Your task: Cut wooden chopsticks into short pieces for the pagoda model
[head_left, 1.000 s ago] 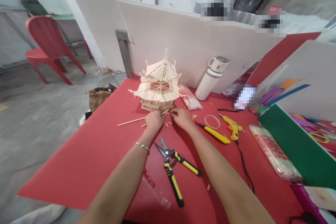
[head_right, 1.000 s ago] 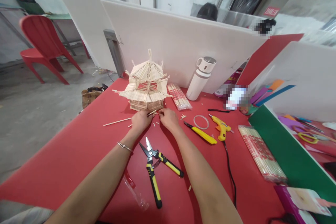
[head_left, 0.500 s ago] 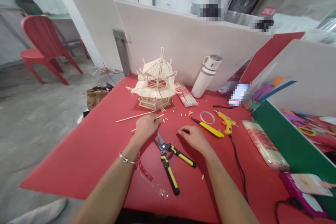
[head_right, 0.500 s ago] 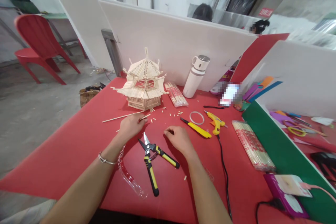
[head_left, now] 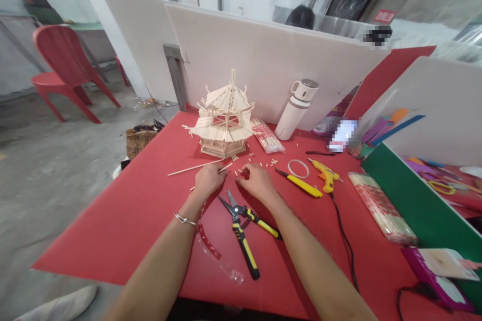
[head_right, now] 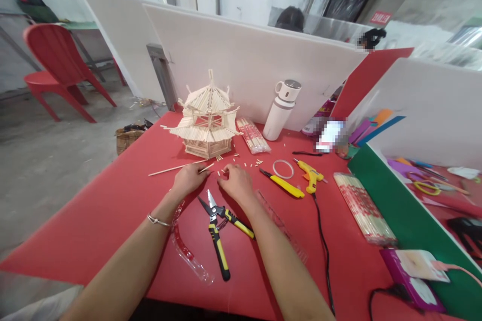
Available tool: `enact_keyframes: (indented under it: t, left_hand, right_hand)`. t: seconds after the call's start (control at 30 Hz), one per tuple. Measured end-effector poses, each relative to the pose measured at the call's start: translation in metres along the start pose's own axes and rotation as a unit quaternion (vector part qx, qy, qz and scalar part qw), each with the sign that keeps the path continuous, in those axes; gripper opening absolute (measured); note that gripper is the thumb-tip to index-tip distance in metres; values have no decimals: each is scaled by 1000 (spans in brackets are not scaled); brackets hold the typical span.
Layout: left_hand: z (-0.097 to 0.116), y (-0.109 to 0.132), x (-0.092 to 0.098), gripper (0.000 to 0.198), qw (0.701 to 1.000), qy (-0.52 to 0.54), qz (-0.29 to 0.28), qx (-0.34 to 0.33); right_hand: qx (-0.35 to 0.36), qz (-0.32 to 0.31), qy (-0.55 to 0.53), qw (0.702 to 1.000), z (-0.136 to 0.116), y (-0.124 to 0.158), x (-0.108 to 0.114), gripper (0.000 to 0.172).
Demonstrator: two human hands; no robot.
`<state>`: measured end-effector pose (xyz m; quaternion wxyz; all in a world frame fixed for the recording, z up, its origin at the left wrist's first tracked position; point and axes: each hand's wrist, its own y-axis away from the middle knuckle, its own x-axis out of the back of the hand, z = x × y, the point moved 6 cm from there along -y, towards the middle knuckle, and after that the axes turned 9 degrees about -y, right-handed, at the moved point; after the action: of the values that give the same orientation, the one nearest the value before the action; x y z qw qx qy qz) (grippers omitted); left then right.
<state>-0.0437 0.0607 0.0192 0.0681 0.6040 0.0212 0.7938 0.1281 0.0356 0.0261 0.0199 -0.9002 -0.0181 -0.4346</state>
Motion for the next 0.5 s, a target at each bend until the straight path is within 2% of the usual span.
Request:
enact_keyframes:
  t: [0.17, 0.5]
  left_hand:
    - [0, -2, -1, 25, 1000, 1, -3, 4]
    - [1, -4, 0, 24, 1000, -8, 1, 8]
  right_hand:
    - [14, -5, 6, 1000, -6, -18, -12, 20]
    - [27, -13, 3, 1000, 0, -27, -16, 13]
